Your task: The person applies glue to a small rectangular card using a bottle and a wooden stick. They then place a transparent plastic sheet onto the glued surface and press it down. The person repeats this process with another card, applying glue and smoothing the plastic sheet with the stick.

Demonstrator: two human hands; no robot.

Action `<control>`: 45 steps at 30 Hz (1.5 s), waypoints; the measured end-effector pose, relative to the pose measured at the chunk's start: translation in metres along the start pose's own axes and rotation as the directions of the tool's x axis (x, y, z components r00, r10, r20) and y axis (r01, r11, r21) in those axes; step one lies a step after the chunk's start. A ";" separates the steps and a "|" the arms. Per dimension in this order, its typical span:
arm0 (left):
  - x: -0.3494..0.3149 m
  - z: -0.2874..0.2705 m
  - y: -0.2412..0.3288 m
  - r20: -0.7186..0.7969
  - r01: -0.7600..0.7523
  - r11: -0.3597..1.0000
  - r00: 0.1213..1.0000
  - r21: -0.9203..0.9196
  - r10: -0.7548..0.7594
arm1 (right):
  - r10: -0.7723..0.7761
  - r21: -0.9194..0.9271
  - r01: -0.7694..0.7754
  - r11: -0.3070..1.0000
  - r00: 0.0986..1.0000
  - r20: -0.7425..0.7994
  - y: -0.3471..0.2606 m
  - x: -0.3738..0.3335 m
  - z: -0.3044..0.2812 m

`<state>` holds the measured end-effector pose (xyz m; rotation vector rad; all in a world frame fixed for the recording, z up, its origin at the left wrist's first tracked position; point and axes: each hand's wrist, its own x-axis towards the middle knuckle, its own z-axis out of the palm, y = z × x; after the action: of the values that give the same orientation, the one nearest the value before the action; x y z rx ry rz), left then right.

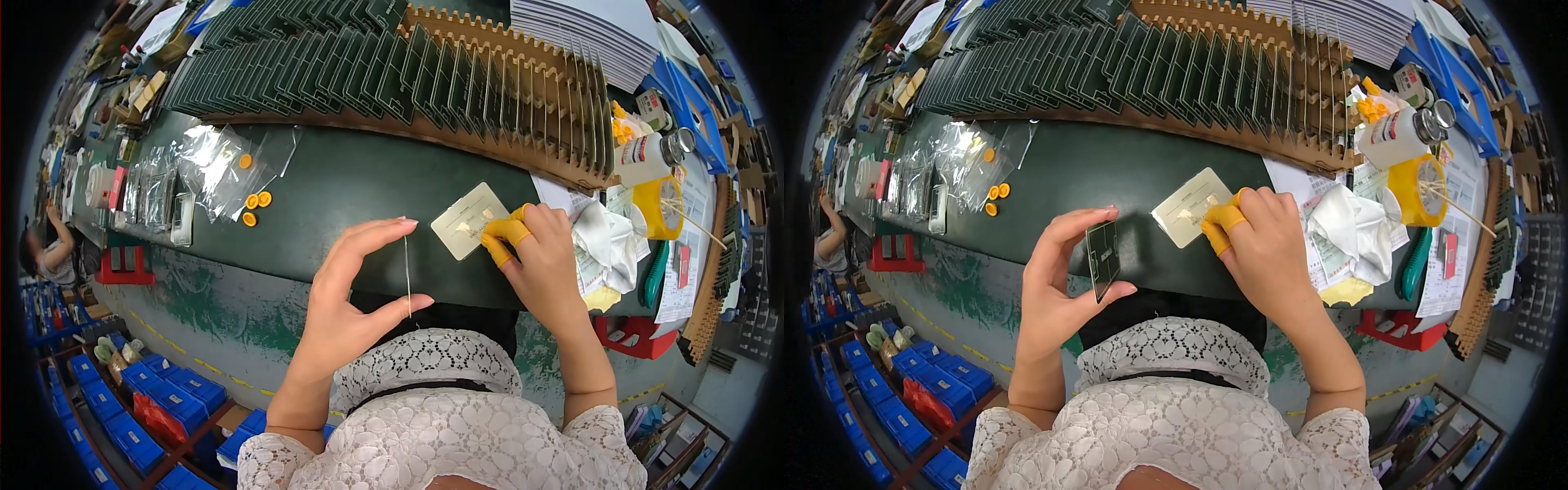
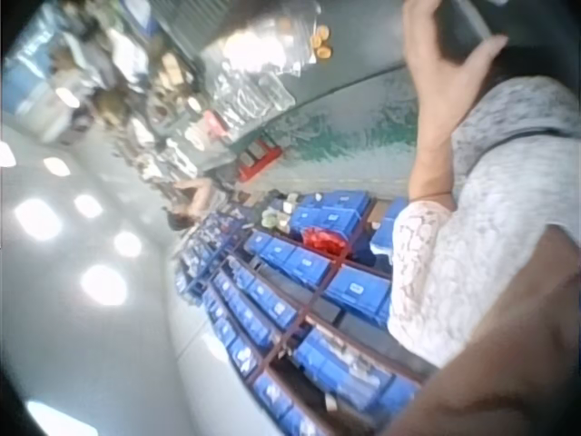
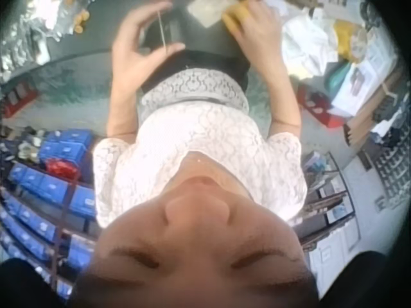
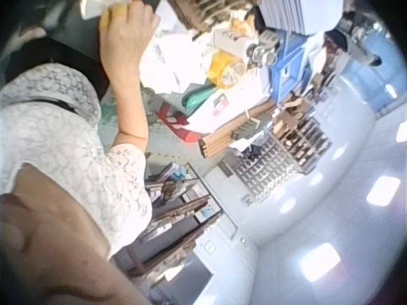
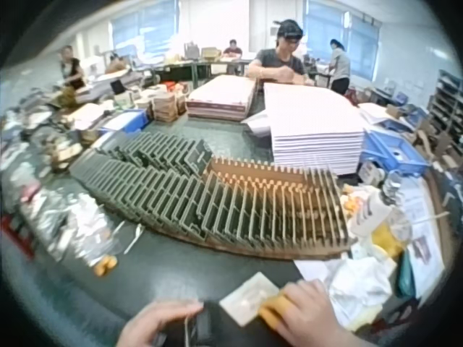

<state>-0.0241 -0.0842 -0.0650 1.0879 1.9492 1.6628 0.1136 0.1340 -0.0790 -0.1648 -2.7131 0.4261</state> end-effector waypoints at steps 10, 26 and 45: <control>0.002 0.000 0.005 0.111 -0.055 0.999 0.992 -0.001 0.055 | 0.148 0.544 -0.122 0.830 0.989 -0.004 -0.036 0.010 -0.037; 0.000 0.001 0.010 0.136 -0.072 0.996 0.989 0.045 0.065 | -0.020 0.457 0.052 0.888 0.997 -0.075 -0.047 0.015 -0.044; 0.000 0.001 0.009 0.131 -0.071 0.996 0.989 0.052 0.063 | -0.043 0.453 0.068 0.889 0.997 -0.065 -0.049 0.016 -0.047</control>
<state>-0.0202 -0.0834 -0.0572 1.2629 1.9067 1.5379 0.1150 0.1035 -0.0167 0.0331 -2.4759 1.0081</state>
